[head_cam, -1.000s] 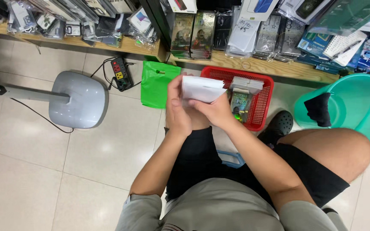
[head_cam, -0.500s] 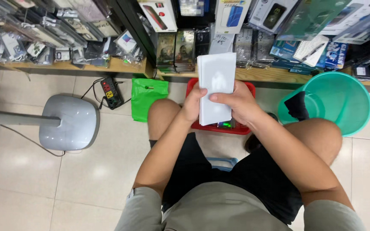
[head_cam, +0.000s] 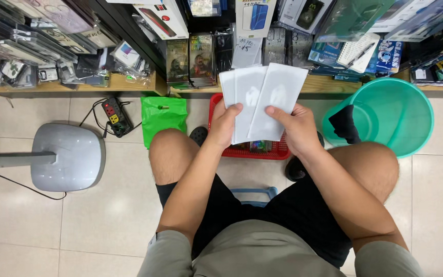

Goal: The person takes mobile phone screen protectors out of cardboard boxes, removes their white protective sleeves to see the graphics on the backing film, and places them into a red plastic basket.

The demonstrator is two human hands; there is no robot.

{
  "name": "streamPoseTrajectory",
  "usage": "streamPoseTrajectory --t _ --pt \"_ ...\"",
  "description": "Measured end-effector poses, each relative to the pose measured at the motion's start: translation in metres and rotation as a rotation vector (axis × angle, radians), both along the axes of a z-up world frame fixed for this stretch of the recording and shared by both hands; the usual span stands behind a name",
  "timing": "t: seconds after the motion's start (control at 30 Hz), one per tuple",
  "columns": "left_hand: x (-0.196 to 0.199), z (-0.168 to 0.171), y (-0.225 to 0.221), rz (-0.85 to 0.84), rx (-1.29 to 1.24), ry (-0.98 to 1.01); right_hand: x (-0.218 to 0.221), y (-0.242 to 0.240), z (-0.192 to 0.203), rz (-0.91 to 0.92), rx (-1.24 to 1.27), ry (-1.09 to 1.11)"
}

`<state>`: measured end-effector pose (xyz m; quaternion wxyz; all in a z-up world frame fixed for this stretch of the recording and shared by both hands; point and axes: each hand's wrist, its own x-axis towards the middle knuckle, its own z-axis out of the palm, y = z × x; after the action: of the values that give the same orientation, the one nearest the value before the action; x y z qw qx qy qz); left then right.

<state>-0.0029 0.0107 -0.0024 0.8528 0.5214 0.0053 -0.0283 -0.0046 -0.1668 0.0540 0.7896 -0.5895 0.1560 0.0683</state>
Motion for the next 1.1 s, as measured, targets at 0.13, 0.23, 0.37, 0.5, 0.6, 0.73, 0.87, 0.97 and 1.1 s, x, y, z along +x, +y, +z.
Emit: streamPoseTrajectory --t 0.13,0.23,0.37,0.5,0.6,0.73,0.87,0.97,1.1 --pt "0.0 0.015 -0.002 -0.046 -0.037 0.029 0.004 -0.002 -0.002 0.015 0.041 0.019" --pt "0.0 -0.003 0.002 -0.015 -0.193 0.102 0.008 -0.009 0.003 -0.118 0.006 -0.019" --pt "-0.004 0.018 -0.006 0.005 -0.027 0.047 0.0 -0.004 0.011 -0.047 0.0 -0.02" --pt "-0.006 0.016 -0.009 0.054 0.03 0.031 -0.008 0.001 0.009 -0.029 -0.007 -0.031" --pt "-0.01 0.034 -0.009 0.074 -0.079 0.093 -0.001 -0.011 -0.003 -0.088 0.028 -0.029" --pt "-0.01 0.04 -0.012 0.126 -0.007 0.078 -0.004 -0.003 -0.001 -0.062 0.033 -0.012" --pt "-0.01 0.043 -0.013 0.13 0.018 0.08 -0.008 0.002 -0.009 -0.02 0.056 0.004" --pt "-0.011 0.047 -0.012 0.136 -0.031 0.09 -0.004 -0.009 -0.021 -0.008 0.087 0.009" --pt "-0.013 0.029 -0.013 0.146 -0.068 0.101 0.0 -0.013 -0.024 0.056 0.159 0.031"
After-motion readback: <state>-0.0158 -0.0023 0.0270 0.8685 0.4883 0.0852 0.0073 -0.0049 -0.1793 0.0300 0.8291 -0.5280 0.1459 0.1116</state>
